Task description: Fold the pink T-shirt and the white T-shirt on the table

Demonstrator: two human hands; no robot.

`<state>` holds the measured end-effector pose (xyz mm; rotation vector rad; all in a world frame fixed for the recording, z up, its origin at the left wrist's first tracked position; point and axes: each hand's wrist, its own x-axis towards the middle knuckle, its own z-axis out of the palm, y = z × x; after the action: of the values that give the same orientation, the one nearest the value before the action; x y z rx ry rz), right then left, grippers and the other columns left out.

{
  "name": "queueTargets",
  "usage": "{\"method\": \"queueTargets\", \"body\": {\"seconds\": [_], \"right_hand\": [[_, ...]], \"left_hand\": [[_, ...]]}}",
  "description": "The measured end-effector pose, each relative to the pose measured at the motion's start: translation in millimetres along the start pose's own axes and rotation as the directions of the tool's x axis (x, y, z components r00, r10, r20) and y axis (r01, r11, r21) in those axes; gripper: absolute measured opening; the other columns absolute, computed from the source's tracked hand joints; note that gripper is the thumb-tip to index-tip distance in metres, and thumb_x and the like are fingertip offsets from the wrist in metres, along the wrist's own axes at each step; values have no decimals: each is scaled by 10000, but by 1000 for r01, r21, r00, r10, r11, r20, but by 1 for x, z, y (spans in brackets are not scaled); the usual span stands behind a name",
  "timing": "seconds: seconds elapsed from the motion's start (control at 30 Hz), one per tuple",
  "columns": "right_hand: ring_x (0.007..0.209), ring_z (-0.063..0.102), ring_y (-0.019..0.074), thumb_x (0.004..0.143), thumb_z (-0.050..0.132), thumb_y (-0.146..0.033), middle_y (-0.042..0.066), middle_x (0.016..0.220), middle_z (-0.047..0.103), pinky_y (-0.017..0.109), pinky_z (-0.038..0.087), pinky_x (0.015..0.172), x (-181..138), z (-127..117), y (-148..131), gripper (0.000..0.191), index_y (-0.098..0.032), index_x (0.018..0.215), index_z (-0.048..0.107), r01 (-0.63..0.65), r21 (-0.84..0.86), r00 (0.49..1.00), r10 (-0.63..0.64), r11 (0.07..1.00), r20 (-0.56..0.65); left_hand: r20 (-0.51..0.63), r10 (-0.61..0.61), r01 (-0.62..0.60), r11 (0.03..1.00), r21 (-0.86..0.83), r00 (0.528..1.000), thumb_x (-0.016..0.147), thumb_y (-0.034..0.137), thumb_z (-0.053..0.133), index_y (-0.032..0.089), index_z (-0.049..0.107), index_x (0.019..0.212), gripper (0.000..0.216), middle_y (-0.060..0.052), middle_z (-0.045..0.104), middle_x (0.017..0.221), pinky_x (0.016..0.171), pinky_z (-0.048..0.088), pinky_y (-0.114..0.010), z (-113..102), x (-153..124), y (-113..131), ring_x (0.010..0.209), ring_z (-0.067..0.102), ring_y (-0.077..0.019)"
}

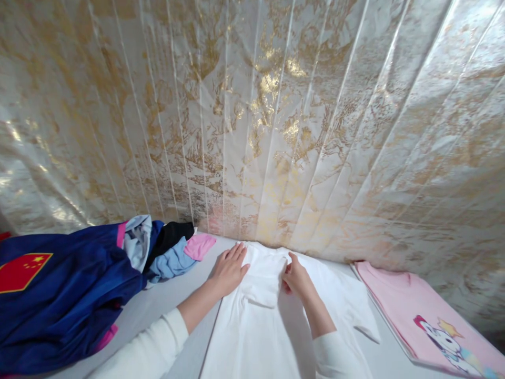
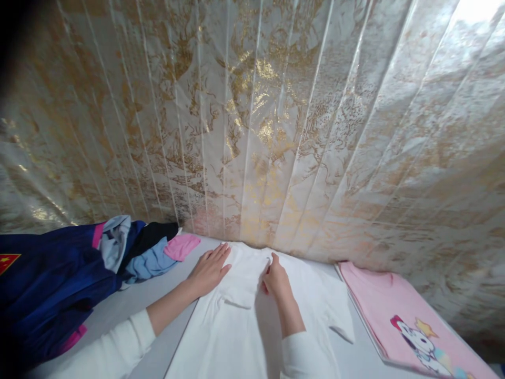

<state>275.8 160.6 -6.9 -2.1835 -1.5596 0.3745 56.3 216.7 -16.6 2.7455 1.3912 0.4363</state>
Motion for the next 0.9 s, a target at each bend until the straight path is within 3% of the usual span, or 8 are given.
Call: {"method": "queueTargets", "body": {"seconds": [0.13,0.27,0.43,0.57,0.73,0.9], "right_hand": [[853,688,228,824,499,-203,122,1004,697,291,487,681,-5,-8,-8,562,-125,1369,391,46,-55,997,-50,997,-65],[1149,565,268,848,445,-167,176,1318,529,346,474,851,-14,-7,-26,528,-144,1373,393,165,-122,973,-181,979,-140],[1100,595,192,847,356,-49,138,1307,557,282,466,897,-17,17,-35,504,-138,1329,472,303,-157,946,-317,940,-72],[1322,439,220,885,374,-86,114,1417,500,338,391,1030,-13,32,-28,441,-150,1288,541,356,-182,932,-363,917,-5],[1423,273,229,951,420,-279,93,1528,344,409,251,1132,-15,35,-22,473,-170,1411,431,394,-201,919,-388,897,68],[1438,224,271,954,425,-290,140,1547,281,455,185,1149,-19,34,-25,509,-118,1432,394,392,-165,920,-381,905,96]], "left_hand": [[-14,19,-19,1000,-18,1000,937,227,360,85,384,1416,500,-182,312,1517,1133,211,-481,-3,-7,15,1418,260,-276],[37,122,-118,989,-94,992,885,156,399,136,385,1411,527,-118,309,1536,1121,281,-393,-11,-30,43,1412,284,-218],[58,200,-177,944,-280,978,806,62,489,190,562,1109,337,-78,531,1310,1039,379,-363,-29,-57,63,1225,470,-219],[66,218,-196,951,-239,974,800,5,486,189,569,903,226,-49,589,1051,908,448,-351,-38,-53,64,1015,532,-214],[-4,229,-222,938,-266,973,777,-6,470,194,528,839,218,-21,581,936,848,446,-329,-33,-51,60,928,524,-201],[-84,229,-242,864,-441,970,738,-8,453,203,521,873,260,-17,566,976,912,428,-307,-27,-57,48,997,528,-184]]}}
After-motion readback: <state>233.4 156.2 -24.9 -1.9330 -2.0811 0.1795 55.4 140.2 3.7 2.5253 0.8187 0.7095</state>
